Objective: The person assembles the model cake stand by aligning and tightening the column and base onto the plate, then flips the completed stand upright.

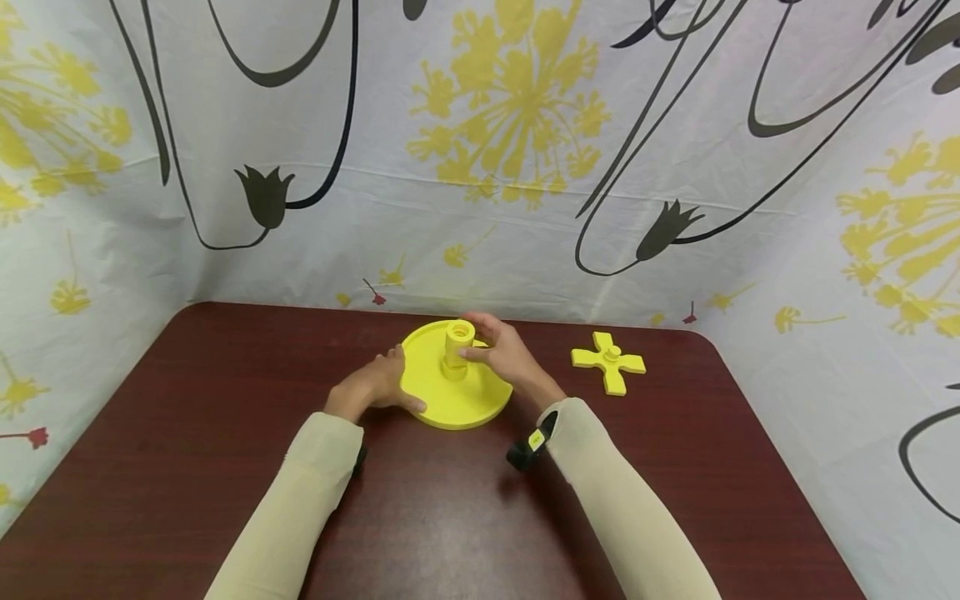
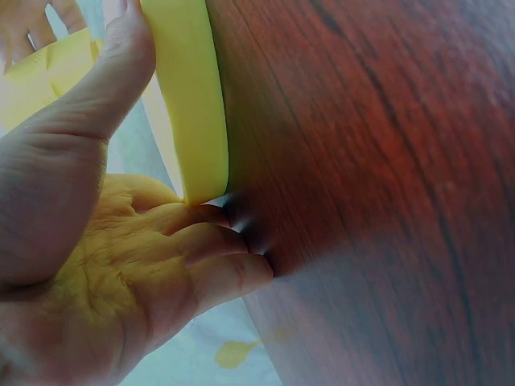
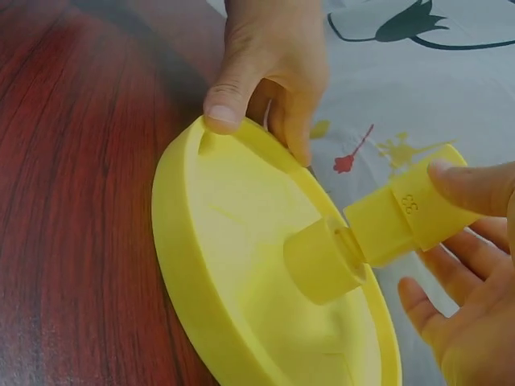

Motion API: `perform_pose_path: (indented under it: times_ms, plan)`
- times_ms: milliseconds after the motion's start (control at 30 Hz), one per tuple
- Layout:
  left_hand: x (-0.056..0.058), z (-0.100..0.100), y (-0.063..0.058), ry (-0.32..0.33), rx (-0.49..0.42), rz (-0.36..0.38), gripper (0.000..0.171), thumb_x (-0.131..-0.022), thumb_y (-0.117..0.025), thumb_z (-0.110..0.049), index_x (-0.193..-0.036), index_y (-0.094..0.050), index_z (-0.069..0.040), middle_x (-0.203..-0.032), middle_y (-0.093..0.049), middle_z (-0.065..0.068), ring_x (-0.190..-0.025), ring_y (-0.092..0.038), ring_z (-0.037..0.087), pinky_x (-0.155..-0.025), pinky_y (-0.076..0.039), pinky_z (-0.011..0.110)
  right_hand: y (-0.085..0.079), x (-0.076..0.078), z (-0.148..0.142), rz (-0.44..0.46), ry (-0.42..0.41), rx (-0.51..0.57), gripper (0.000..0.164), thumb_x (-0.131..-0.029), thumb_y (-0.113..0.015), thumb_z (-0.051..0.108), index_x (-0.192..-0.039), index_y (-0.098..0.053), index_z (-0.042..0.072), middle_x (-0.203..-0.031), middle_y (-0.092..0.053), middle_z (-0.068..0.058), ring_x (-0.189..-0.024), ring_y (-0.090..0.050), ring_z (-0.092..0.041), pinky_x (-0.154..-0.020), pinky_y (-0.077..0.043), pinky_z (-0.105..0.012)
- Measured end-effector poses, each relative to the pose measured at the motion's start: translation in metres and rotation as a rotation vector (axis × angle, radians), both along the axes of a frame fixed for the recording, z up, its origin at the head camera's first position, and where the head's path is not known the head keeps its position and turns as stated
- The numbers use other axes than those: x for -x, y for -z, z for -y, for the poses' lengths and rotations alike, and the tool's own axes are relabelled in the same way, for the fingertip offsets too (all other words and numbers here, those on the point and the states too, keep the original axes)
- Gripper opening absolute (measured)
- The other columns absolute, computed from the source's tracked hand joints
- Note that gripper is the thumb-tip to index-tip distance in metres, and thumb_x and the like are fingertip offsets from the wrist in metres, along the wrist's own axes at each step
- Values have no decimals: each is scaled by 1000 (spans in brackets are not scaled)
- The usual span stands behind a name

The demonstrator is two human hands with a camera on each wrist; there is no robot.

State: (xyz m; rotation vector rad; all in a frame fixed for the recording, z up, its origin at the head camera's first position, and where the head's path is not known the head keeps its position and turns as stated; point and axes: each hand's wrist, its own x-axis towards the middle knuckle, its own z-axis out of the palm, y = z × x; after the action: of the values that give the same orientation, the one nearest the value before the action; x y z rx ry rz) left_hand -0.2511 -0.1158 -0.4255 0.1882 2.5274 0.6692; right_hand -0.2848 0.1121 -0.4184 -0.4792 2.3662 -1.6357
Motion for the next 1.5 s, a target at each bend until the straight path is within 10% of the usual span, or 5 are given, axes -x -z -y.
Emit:
perform_pose_path:
  times_ms: [900, 1500]
  plan:
    - [1, 0, 0, 6, 19, 1, 115, -87, -74, -46, -155, 1, 9, -163, -8, 28, -150, -11, 45, -120, -20, 54, 6, -1, 8, -101, 124, -108, 47, -86, -77, 9, -129, -57, 7, -126, -64, -11, -120, -59, -29, -98, -52, -42]
    - [0, -1, 0, 4, 19, -3, 115, -87, -74, -46, -155, 0, 9, -162, -8, 29, -150, -12, 45, -120, -20, 54, 6, 0, 4, -33, 18, 20, 62, -89, -68, -6, -146, -47, 2, -139, -57, -19, -123, -60, -34, -98, -52, -42]
